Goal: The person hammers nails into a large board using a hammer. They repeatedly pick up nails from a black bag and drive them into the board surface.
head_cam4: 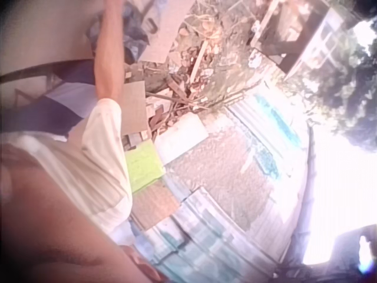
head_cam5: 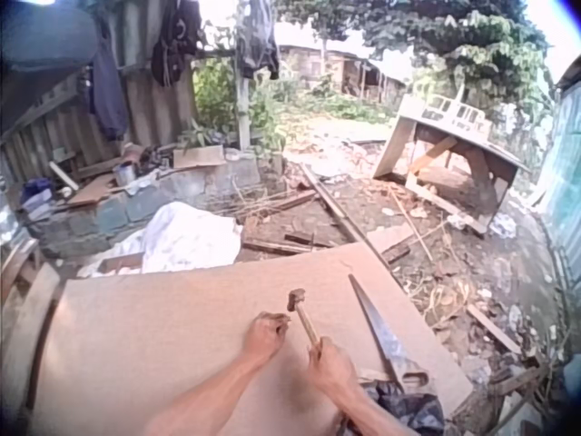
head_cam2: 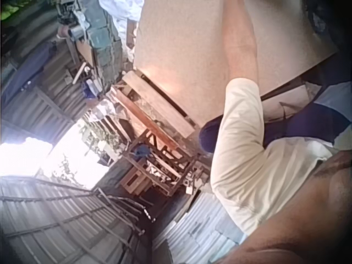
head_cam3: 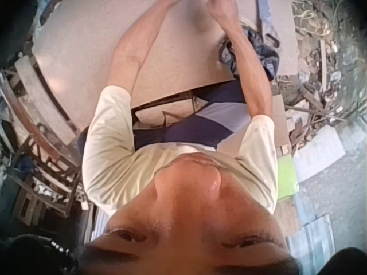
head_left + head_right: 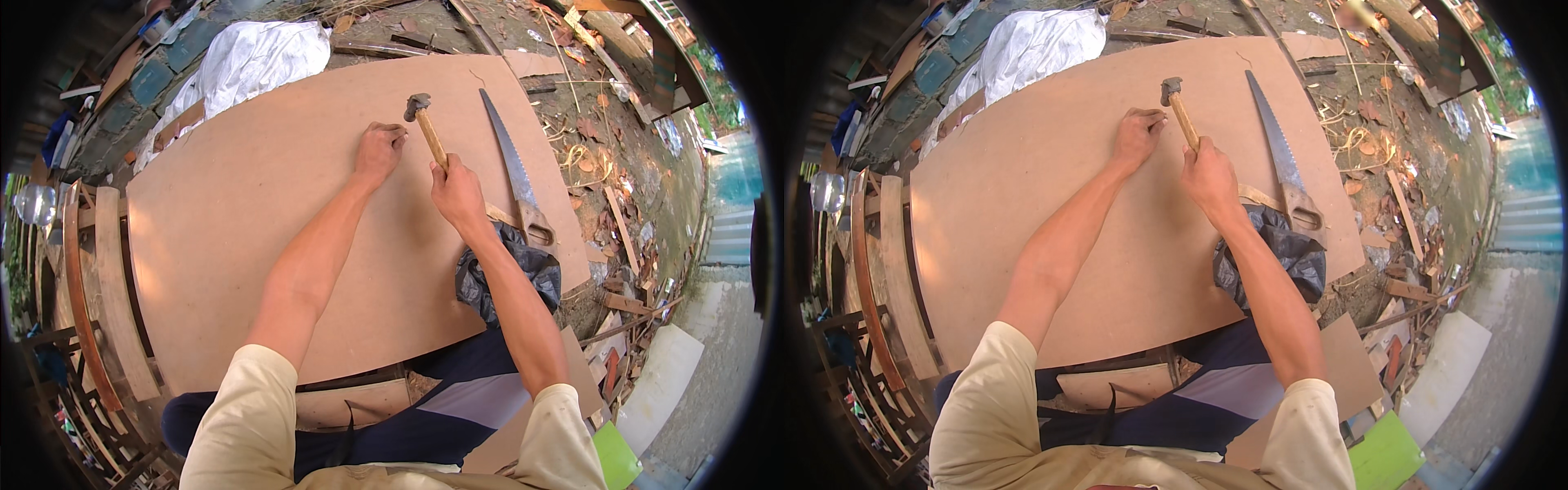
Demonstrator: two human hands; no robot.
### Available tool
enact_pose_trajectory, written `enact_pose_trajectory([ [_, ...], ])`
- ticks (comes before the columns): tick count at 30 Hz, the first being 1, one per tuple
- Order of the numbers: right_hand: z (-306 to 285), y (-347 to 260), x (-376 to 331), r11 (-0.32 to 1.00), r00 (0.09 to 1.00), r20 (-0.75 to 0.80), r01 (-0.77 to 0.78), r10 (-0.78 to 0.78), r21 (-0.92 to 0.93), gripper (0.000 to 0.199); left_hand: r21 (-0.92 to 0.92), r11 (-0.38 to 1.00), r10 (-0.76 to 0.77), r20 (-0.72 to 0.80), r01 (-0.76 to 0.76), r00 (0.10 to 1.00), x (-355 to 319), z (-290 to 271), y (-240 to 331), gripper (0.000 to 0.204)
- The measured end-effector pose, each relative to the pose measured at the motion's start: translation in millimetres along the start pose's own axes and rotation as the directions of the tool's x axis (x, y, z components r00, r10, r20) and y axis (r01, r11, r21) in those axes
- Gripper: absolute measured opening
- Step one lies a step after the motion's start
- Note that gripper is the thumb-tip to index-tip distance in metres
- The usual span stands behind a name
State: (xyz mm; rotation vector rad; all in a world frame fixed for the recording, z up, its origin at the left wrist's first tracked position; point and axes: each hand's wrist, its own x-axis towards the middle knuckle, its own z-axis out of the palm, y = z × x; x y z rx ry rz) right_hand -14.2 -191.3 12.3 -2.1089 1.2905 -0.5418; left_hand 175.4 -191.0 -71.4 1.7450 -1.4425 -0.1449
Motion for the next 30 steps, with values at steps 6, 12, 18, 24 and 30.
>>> enact_pose_trajectory([
  [6, 2.5, 13.1, 1.2, 0.996, 0.998, 0.025, 0.061, -0.059, -0.066, 0.028, -0.020, 1.000, -0.022, 0.022, 0.023, 1.000, 0.0, -0.2, -2.8, 0.019],
  [12, 2.2, 5.5, -2.0, 0.995, 0.995, -0.040, 0.097, -0.096, 0.032, 0.028, 0.048, 0.998, 0.029, -0.024, -0.027, 0.999, -8.2, -8.4, -17.7, 0.028],
  [18, 7.9, 15.6, -4.5, 0.998, 0.999, 0.019, 0.035, -0.034, -0.055, 0.026, 0.378, 0.926, 0.013, 0.001, -0.012, 1.000, -23.4, -14.1, 2.5, 0.029],
  [24, 4.2, 11.3, -6.9, 0.994, 0.994, -0.027, 0.108, -0.109, -0.016, 0.027, 0.421, 0.907, 0.022, 0.006, -0.023, 1.000, -24.5, -15.3, -0.6, 0.029],
  [30, 12.1, 17.3, -6.9, 0.996, 0.998, 0.019, 0.053, -0.051, -0.066, 0.026, 0.388, 0.922, 0.004, -0.001, -0.004, 1.000, -22.6, -15.3, 1.9, 0.029],
])
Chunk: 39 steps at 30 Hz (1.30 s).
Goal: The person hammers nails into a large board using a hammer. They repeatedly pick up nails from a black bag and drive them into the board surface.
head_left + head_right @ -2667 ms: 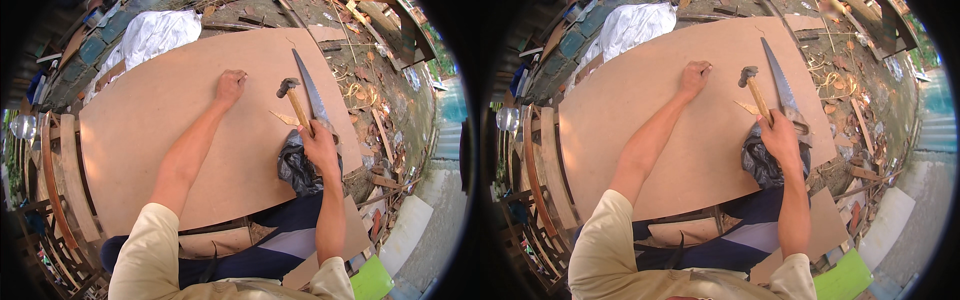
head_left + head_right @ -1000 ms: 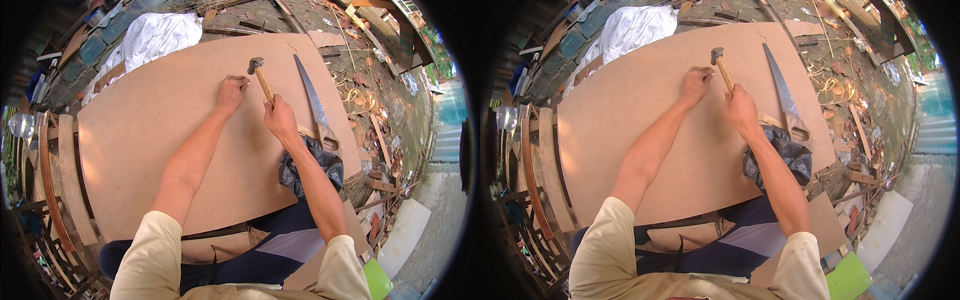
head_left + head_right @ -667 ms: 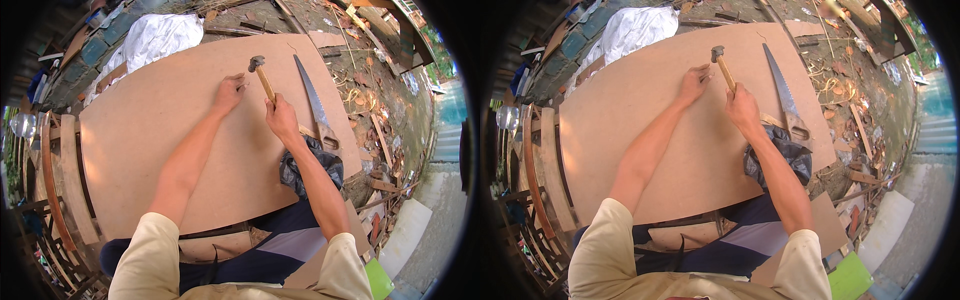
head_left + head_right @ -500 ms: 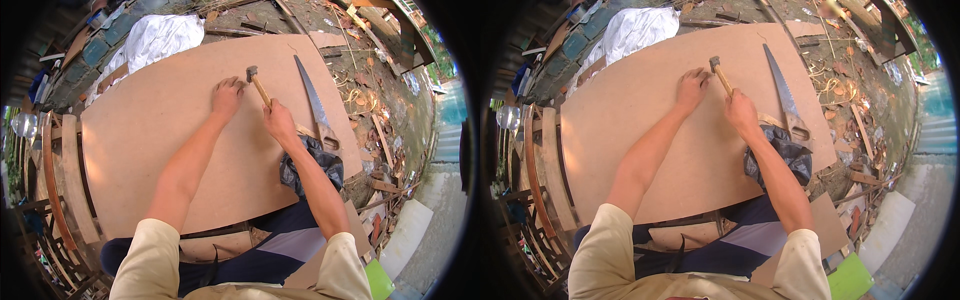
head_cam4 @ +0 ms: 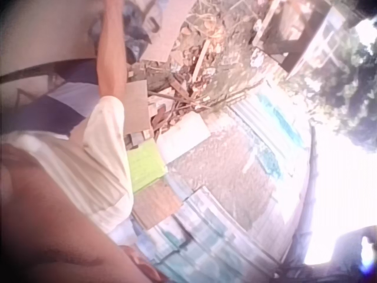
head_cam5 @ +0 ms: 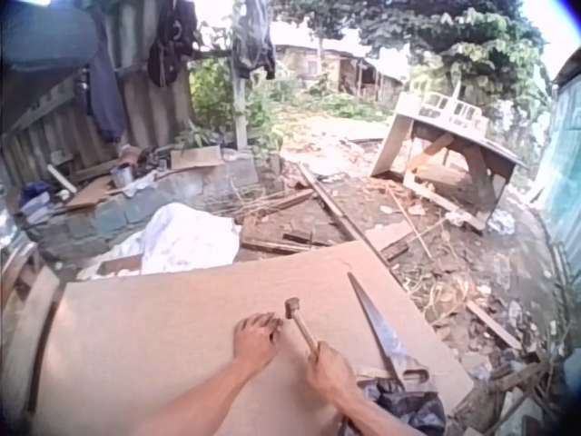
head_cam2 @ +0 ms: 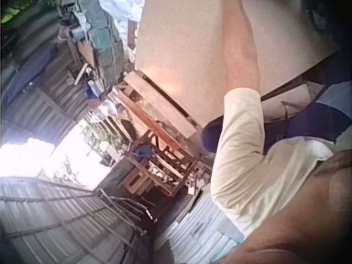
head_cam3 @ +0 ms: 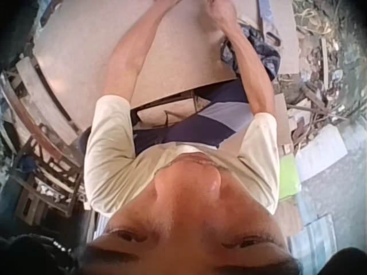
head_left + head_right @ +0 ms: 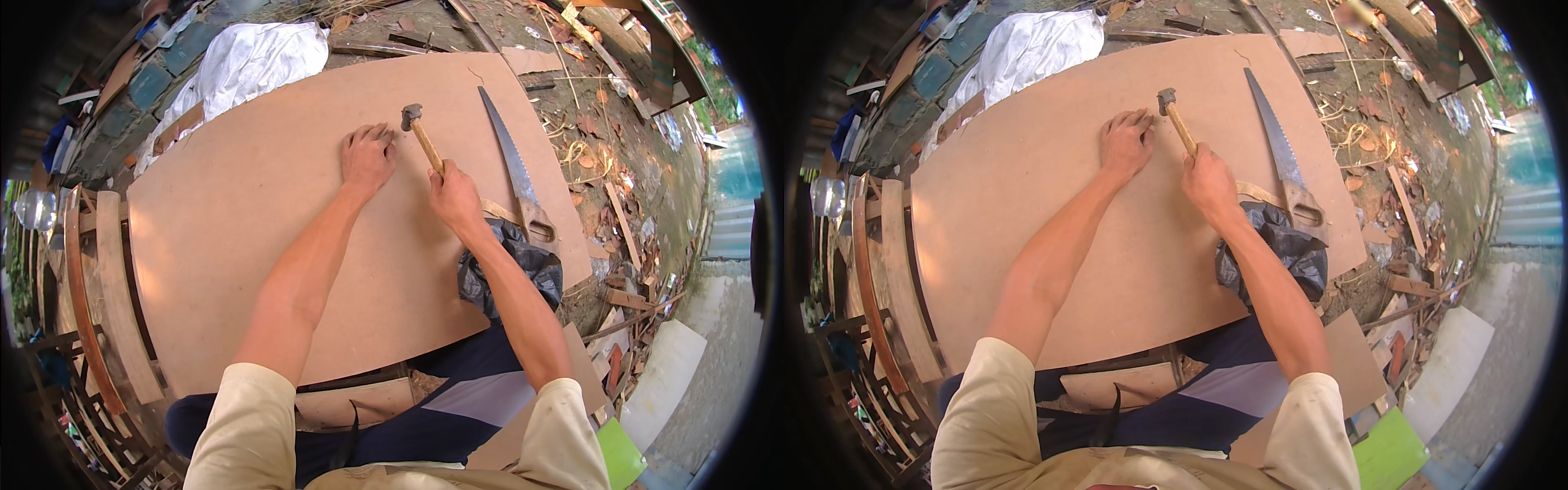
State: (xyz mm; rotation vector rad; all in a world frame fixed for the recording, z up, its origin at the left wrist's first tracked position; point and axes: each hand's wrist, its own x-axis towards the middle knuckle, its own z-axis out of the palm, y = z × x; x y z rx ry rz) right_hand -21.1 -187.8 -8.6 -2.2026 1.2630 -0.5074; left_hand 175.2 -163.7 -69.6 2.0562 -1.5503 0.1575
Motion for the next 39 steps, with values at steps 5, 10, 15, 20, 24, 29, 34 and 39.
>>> enact_pose_trajectory([
  [5, -13.3, -5.2, 0.9, 0.999, 1.000, -0.025, 0.018, -0.018, 0.031, 0.027, -0.001, 1.000, 0.021, -0.033, -0.021, 0.999, 0.6, -0.3, 0.0, 0.029],
  [10, -35.2, -3.4, -1.7, 0.988, 0.990, 0.067, -0.127, 0.121, 0.087, 0.032, 0.017, 0.981, 0.191, 0.066, -0.193, 0.979, -3.1, -1.2, 4.0, 0.036],
  [15, -88.8, -37.6, -23.9, 0.896, 0.921, 0.230, -0.367, 0.313, 0.249, 0.038, 0.052, 0.988, 0.134, 0.195, -0.147, 0.972, -9.5, -8.5, 3.2, 0.042],
  [20, -116.6, -32.0, -42.2, 0.924, 0.914, 0.250, -0.359, 0.320, 0.131, 0.039, 0.069, 0.992, 0.077, 0.349, -0.107, 0.934, -37.1, -27.6, 22.5, 0.053],
  [24, -109.6, -23.1, -65.6, 0.934, 0.910, 0.276, -0.345, 0.309, 0.090, 0.040, 0.043, 0.991, 0.109, 0.318, -0.130, 0.942, -96.0, -53.1, 24.4, 0.056],
  [29, -113.8, -22.9, -117.0, 0.940, 0.946, 0.125, -0.315, 0.299, 0.132, 0.038, 0.051, 0.991, 0.103, 0.304, -0.124, 0.947, -159.0, -83.1, 31.3, 0.057],
  [34, -118.6, -17.4, -146.8, 0.839, 0.896, 0.138, -0.444, 0.422, 0.316, 0.038, 0.065, 0.994, 0.064, 0.340, -0.091, 0.938, -175.5, -96.1, 37.1, 0.059],
  [39, -112.3, -7.2, -147.2, 0.827, 0.900, 0.155, -0.435, 0.407, 0.355, 0.039, 0.078, 0.993, 0.050, 0.382, -0.086, 0.923, -164.7, -98.0, 52.1, 0.061],
])
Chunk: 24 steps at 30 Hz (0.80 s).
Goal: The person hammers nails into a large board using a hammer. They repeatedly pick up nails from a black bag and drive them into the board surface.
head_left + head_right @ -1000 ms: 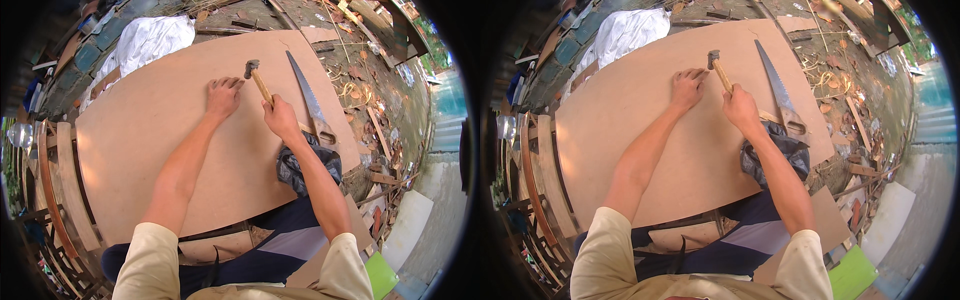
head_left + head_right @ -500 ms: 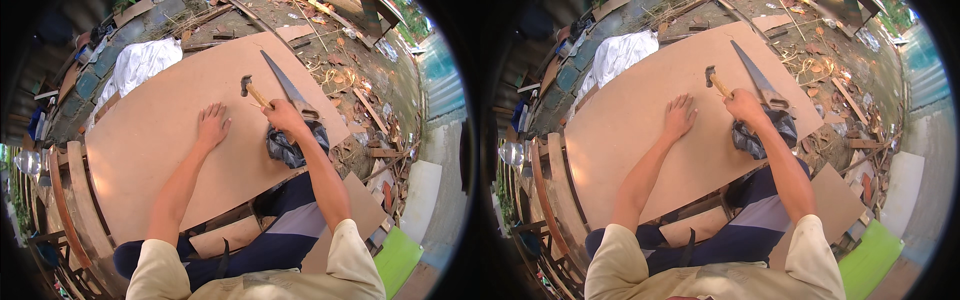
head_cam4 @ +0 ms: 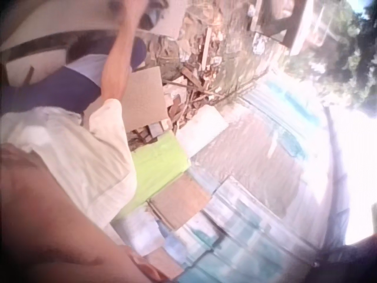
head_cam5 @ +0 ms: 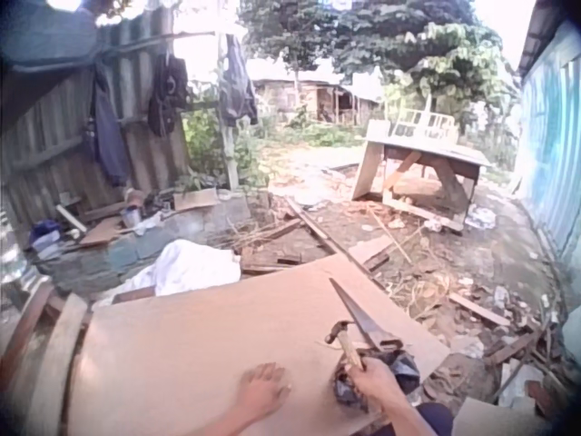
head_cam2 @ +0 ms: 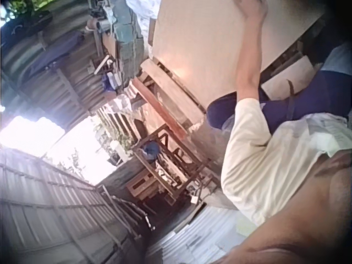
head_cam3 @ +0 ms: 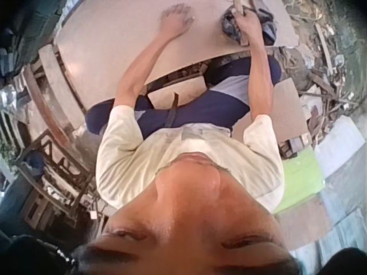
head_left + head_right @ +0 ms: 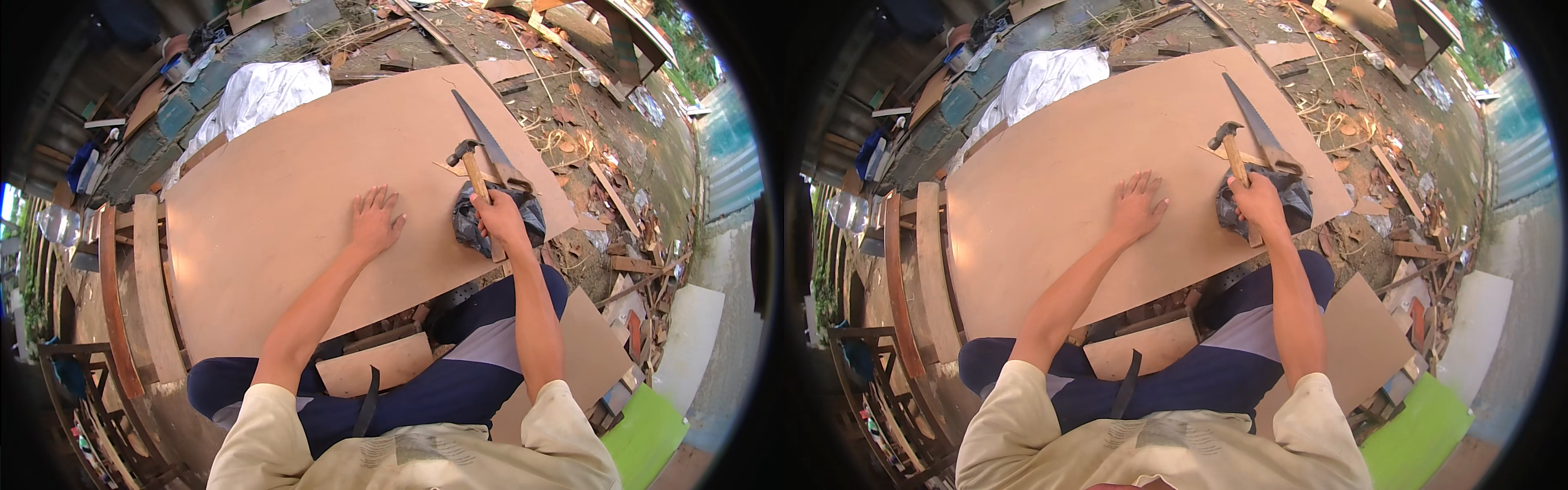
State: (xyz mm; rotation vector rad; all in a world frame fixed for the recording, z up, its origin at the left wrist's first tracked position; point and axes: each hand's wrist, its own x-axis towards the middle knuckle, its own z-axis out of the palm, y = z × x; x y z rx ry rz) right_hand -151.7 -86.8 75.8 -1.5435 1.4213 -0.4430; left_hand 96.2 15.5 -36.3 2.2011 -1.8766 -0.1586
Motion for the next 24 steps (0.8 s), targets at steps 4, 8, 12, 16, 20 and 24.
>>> enact_pose_trajectory([
  [4, 2.0, 3.3, 5.3, 0.998, 0.999, 0.040, 0.008, -0.006, -0.057, 0.039, -0.021, 0.999, -0.041, 0.032, 0.042, 0.999, 17.0, 0.7, 2.4, 0.061],
  [8, 1.8, -14.7, 5.7, 0.993, 0.999, 0.031, 0.037, -0.033, -0.115, 0.038, 0.056, 0.997, -0.058, -0.001, 0.058, 0.998, 55.1, 6.6, -13.0, 0.059],
  [12, 1.2, -13.2, 27.0, 0.972, 0.995, -0.011, 0.095, -0.099, -0.213, 0.041, 0.030, 0.999, -0.037, -0.034, 0.038, 0.999, 115.2, 6.7, -25.3, 0.049],
  [16, -7.3, -16.3, 38.1, 0.977, 0.998, -0.015, 0.062, -0.067, -0.206, 0.041, -0.003, 0.994, -0.107, -0.045, 0.107, 0.993, 175.6, 2.0, -30.2, 0.034],
  [20, -10.1, -15.8, 43.7, 0.956, 0.991, -0.052, 0.108, -0.127, -0.274, 0.042, -0.050, 0.994, -0.099, -0.035, 0.098, 0.994, 213.2, 0.1, -40.0, 0.024],
  [24, -15.9, -30.0, 42.6, 0.963, 0.997, -0.014, 0.069, -0.075, -0.260, 0.041, 0.019, 0.997, -0.070, 0.023, 0.070, 0.997, 229.0, -3.3, -42.2, 0.023],
])
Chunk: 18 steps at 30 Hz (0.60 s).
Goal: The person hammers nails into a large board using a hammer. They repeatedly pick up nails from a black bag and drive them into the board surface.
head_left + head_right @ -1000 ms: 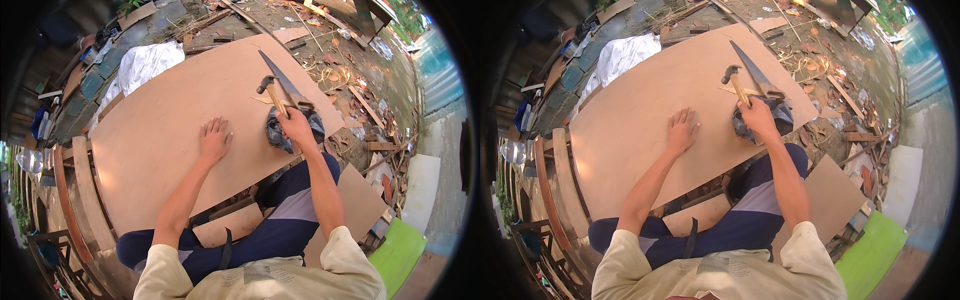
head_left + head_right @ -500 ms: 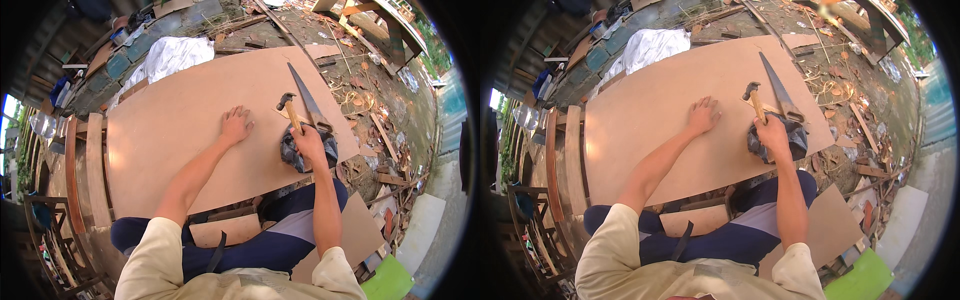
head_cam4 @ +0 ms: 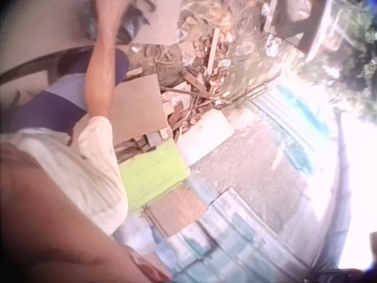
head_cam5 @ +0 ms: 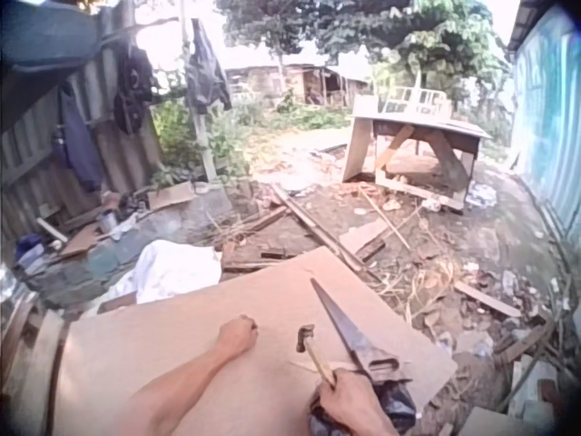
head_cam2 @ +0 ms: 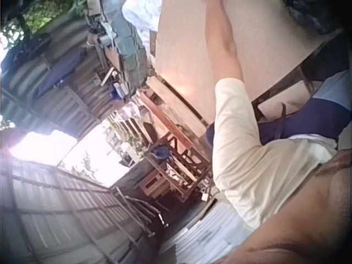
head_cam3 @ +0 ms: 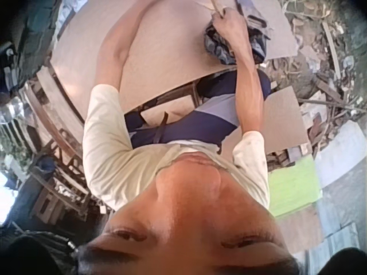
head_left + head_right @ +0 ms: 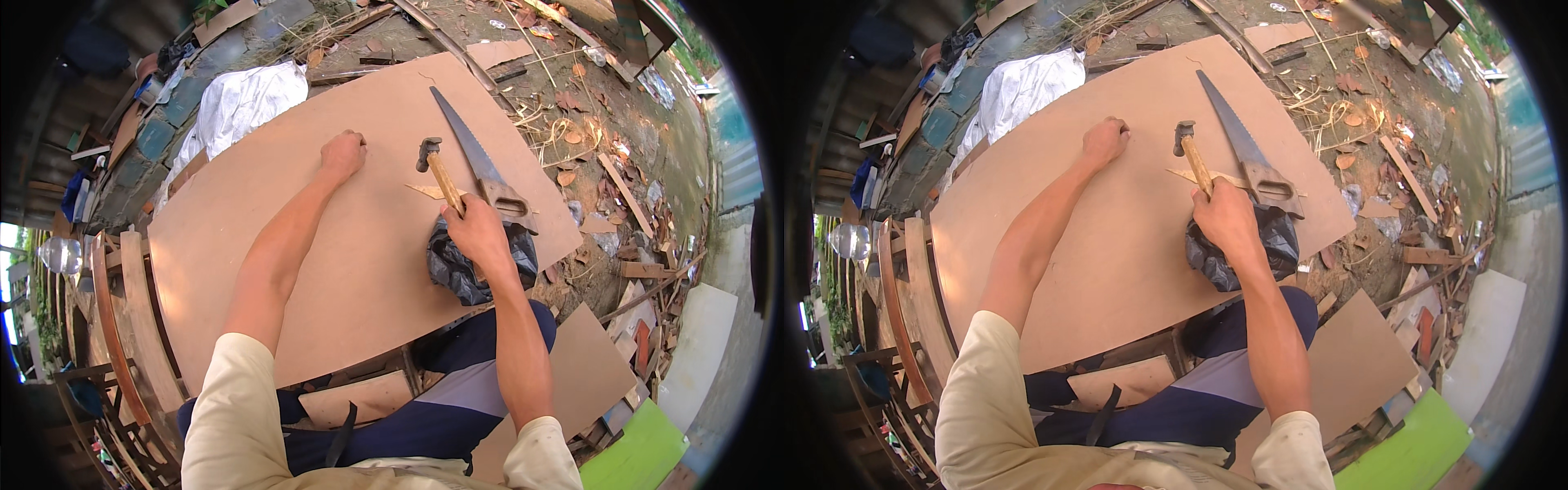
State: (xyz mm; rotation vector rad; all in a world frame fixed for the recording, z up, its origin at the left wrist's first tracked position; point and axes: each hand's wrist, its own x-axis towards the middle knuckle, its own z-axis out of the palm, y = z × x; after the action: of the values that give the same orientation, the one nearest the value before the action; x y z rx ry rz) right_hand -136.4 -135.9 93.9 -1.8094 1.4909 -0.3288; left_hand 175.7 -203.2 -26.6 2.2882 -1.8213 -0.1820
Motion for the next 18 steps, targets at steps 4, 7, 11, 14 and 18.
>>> enact_pose_trajectory([
  [4, 0.1, -0.6, 1.0, 1.000, 1.000, 0.030, 0.003, -0.003, 0.006, 0.041, 0.080, 0.997, -0.017, 0.054, 0.013, 0.998, 16.9, -1.4, 0.3, 0.022],
  [7, 2.6, -0.2, 2.3, 1.000, 0.999, 0.039, 0.008, -0.009, 0.011, 0.041, 0.155, 0.988, -0.046, 0.146, 0.023, 0.988, 26.8, -11.0, 9.1, 0.022],
  [11, 7.6, 6.5, 5.5, 1.000, 1.000, 0.009, 0.005, -0.005, -0.004, 0.041, 0.172, 0.981, -0.123, 0.227, 0.085, 0.966, 35.6, -21.8, 26.5, 0.024],
  [14, 8.8, 5.4, 6.3, 1.000, 1.000, -0.008, 0.016, -0.016, -0.003, 0.041, 0.138, 0.979, -0.179, 0.214, 0.151, 0.960, 40.9, -19.9, 27.4, 0.027],
  [18, 9.0, 2.7, 1.7, 1.000, 1.000, 0.017, -0.002, 0.001, 0.030, 0.041, 0.124, 0.971, -0.229, 0.240, 0.204, 0.943, 33.4, -17.5, 33.1, 0.028],
])
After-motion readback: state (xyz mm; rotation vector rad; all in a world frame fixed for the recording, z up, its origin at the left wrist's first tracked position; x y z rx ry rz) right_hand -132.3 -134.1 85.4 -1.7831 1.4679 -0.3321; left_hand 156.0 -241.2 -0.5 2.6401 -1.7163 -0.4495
